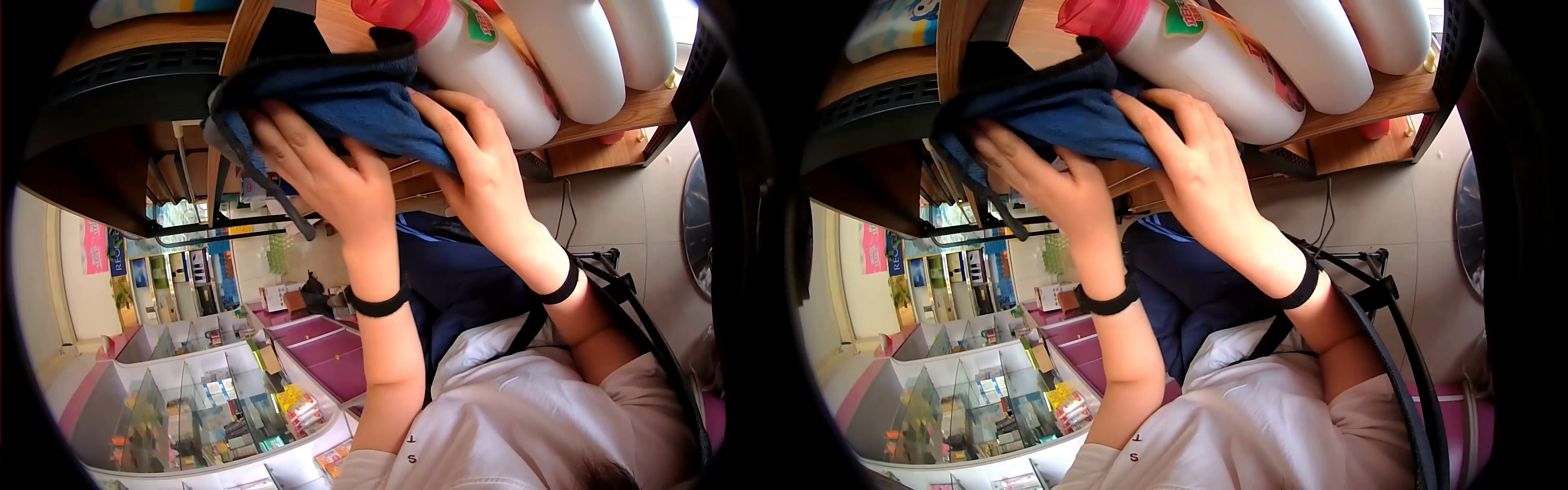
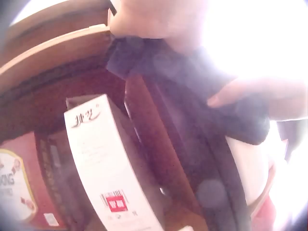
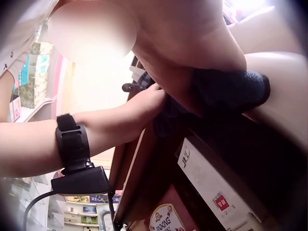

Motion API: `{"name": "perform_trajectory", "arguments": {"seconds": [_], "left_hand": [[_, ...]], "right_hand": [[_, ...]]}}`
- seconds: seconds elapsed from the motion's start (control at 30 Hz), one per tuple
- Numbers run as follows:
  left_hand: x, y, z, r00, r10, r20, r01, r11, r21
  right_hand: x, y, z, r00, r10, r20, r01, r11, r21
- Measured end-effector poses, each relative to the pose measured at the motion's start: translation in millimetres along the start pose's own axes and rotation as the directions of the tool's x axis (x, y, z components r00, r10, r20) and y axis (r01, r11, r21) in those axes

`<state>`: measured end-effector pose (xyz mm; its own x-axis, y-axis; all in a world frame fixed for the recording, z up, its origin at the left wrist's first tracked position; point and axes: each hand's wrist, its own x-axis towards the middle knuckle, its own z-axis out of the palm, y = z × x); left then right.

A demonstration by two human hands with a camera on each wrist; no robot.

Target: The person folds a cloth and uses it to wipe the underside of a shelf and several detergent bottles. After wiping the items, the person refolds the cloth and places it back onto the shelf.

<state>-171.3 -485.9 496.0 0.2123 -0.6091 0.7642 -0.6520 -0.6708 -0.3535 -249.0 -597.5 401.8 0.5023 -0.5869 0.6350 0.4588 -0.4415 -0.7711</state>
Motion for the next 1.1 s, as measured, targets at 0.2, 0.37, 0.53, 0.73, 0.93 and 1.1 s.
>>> {"name": "perform_trajectory", "arguments": {"seconds": [0.2,0.37,0.53,0.73,0.93,1.1], "left_hand": [[-43.5,35.7,26.7,0.961,-0.261,0.09,0.275,0.924,-0.265],[-78.1,56.0,31.8,0.947,-0.13,0.293,0.217,0.933,-0.288],[-93.5,76.5,37.3,0.791,-0.42,0.445,0.608,0.463,-0.645],[-104.3,65.5,24.2,0.852,-0.256,0.458,0.4,0.881,-0.251],[-47.7,21.6,15.1,0.988,-0.114,0.106,0.123,0.99,-0.073],[-42.9,42.7,27.5,0.963,-0.255,0.092,0.271,0.908,-0.319]], "right_hand": [[0.4,0.6,-9.0,0.999,0.012,0.051,-0.012,1.0,-0.008],[1.7,-6.7,-11.0,0.997,0.042,0.058,-0.038,0.998,-0.058],[1.2,-1.8,-13.0,0.997,0.03,0.071,-0.024,0.996,-0.084],[0.8,0.5,-12.1,0.997,0.04,0.063,-0.036,0.998,-0.053],[-1.9,0.5,-5.1,0.999,0.006,0.038,-0.007,0.999,0.049],[-2.3,3.7,-3.4,0.999,-0.032,0.029,0.03,0.997,0.071]]}}
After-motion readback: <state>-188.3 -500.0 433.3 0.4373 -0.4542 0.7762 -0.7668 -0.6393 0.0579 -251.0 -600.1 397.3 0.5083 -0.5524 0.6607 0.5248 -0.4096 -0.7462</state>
